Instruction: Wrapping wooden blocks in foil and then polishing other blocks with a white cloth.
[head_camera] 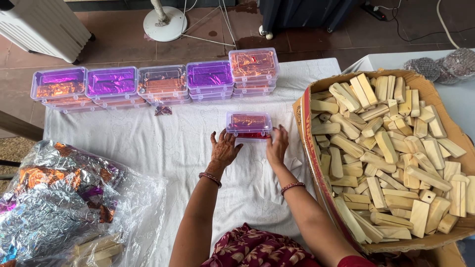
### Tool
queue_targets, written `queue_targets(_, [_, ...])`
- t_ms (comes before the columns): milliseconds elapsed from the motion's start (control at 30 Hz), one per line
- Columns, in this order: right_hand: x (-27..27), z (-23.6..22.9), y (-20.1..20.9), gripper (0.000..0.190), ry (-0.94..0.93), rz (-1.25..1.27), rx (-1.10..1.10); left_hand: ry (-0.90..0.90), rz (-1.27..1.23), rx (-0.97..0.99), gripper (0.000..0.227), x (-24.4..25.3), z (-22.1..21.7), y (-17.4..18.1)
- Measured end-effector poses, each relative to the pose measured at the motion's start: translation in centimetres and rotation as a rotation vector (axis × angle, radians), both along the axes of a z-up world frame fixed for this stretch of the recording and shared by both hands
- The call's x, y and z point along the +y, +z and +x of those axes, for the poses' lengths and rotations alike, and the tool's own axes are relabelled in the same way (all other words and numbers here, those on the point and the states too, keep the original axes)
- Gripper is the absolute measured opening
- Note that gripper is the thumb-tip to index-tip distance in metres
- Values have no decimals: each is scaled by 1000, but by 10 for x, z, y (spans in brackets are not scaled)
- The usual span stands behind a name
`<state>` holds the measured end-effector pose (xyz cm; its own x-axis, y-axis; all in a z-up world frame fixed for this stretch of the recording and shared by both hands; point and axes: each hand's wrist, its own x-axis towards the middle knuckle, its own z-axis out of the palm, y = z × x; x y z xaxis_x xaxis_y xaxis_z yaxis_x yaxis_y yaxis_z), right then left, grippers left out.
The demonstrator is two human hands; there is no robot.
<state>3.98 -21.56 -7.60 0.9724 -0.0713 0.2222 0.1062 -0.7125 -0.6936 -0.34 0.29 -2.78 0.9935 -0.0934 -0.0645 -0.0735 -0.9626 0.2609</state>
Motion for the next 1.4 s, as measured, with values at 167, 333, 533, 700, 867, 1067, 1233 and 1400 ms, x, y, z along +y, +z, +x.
queue_targets(167, [5,-19,52,43,60,145,-253,-38,-53,-70,69,7,-10,-20])
queue_targets(333, [9,-23,67,40,104,-20,-102,63,-146,-152,57,13,-25,-59])
queue_targets(533, [4,-17,25,48,-18,113,-122,154,-181,-137,66,8,-31,-11])
queue_targets(700, [9,-11,26,48,-44,251,-91,119,-143,-151,68,5,-21,-4])
queue_targets(867, [23,-3,62,40,44,625,-37,40,-102,-149,63,8,-11,-7])
queue_targets(1067, [25,10,52,36,28,747,52,19,-115,-152,60,5,1,5])
queue_targets(1233, [26,6,55,48,33,811,-44,35,-85,-202,50,5,-3,-20])
queue_targets(1400, [17,-5,42,46,-115,647,134,82,-125,-175,39,16,-26,-23])
